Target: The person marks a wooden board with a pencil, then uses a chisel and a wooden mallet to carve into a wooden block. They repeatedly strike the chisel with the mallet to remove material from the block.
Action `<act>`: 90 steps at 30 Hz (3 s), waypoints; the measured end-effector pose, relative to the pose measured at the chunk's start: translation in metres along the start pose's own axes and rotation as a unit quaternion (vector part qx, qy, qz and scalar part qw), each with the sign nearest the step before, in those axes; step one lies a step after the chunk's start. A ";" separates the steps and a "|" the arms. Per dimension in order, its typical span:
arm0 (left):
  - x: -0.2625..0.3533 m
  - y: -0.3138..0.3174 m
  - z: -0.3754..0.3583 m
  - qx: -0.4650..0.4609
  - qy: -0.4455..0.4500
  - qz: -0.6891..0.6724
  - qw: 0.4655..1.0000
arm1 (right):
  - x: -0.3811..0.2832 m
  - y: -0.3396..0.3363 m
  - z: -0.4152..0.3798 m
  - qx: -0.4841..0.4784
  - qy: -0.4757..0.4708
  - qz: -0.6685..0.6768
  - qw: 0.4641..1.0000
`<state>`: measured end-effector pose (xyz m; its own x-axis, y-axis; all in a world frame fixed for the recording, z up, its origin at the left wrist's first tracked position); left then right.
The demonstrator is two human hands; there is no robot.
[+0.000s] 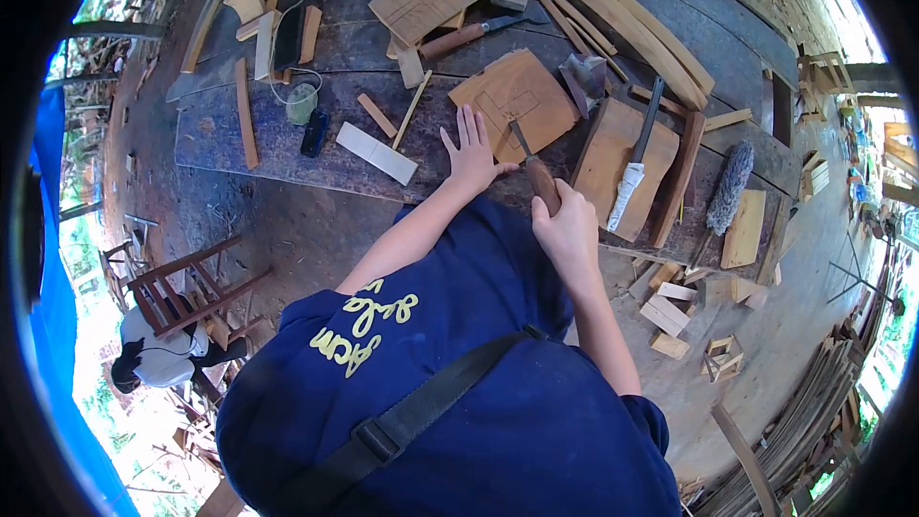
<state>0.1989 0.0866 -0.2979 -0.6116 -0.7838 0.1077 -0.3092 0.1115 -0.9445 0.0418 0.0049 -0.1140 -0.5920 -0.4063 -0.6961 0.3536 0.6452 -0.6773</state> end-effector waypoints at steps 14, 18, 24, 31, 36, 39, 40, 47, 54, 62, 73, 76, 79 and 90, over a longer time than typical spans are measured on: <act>0.000 -0.002 0.000 -0.010 0.006 -0.015 1.000 | 0.001 0.001 0.002 -0.007 0.009 0.005 1.000; -0.001 -0.002 0.000 -0.012 0.013 -0.020 1.000 | 0.000 -0.002 0.002 -0.010 0.011 0.011 1.000; -0.001 0.000 0.001 -0.003 0.014 -0.018 1.000 | -0.001 -0.005 0.009 -0.027 0.000 -0.003 1.000; -0.006 -0.017 -0.002 -0.025 0.022 -0.050 0.998 | -0.023 -0.009 0.029 0.038 0.027 -0.032 0.998; -0.007 -0.061 -0.022 0.013 0.127 -0.236 0.963 | -0.041 0.004 0.056 0.191 -0.109 0.039 0.975; 0.014 -0.099 -0.032 0.062 0.282 -0.378 0.880 | -0.058 0.010 0.068 0.211 -0.138 0.103 0.962; 0.023 -0.106 -0.029 0.056 0.315 -0.439 0.840 | -0.064 0.012 0.069 0.222 -0.153 0.107 0.957; 0.054 -0.142 -0.027 0.001 0.277 -0.600 0.750 | -0.053 0.000 0.067 0.250 -0.180 0.180 0.934; 0.057 -0.149 -0.024 0.044 0.297 -0.501 0.812 | 0.171 -0.040 0.037 0.328 0.093 -0.062 0.938; 0.051 -0.155 -0.011 0.013 0.255 -0.538 0.803 | 0.284 -0.032 0.005 0.189 0.280 -0.212 0.917; 0.046 -0.158 -0.003 0.017 0.252 -0.546 0.799 | 0.276 -0.058 0.010 0.277 0.178 0.037 0.944; 0.048 -0.155 0.002 0.009 0.248 -0.558 0.792 | 0.139 -0.077 -0.009 0.286 0.051 0.048 0.956; 0.046 -0.154 0.001 0.015 0.248 -0.555 0.794 | 0.064 -0.082 -0.028 0.219 -0.028 0.041 0.975; 0.048 -0.159 0.001 0.011 0.251 -0.576 0.778 | -0.032 -0.092 -0.051 0.246 -0.238 0.012 0.940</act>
<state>0.2196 0.0304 -0.1431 -0.1463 -0.0184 0.9891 -0.8534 -0.5033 -0.1356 -0.0089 -0.0084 -0.0177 -0.2304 -0.7144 -0.6607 0.7239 0.3279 -0.6070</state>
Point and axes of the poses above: each hand's wrist, its own z-axis towards the middle knuckle, its own y-axis out of the palm, x = y × z, the point moved 2 cm from there along z, towards the middle knuckle, and after that the axes turned 7 degrees about -y, right-handed, at the moved point
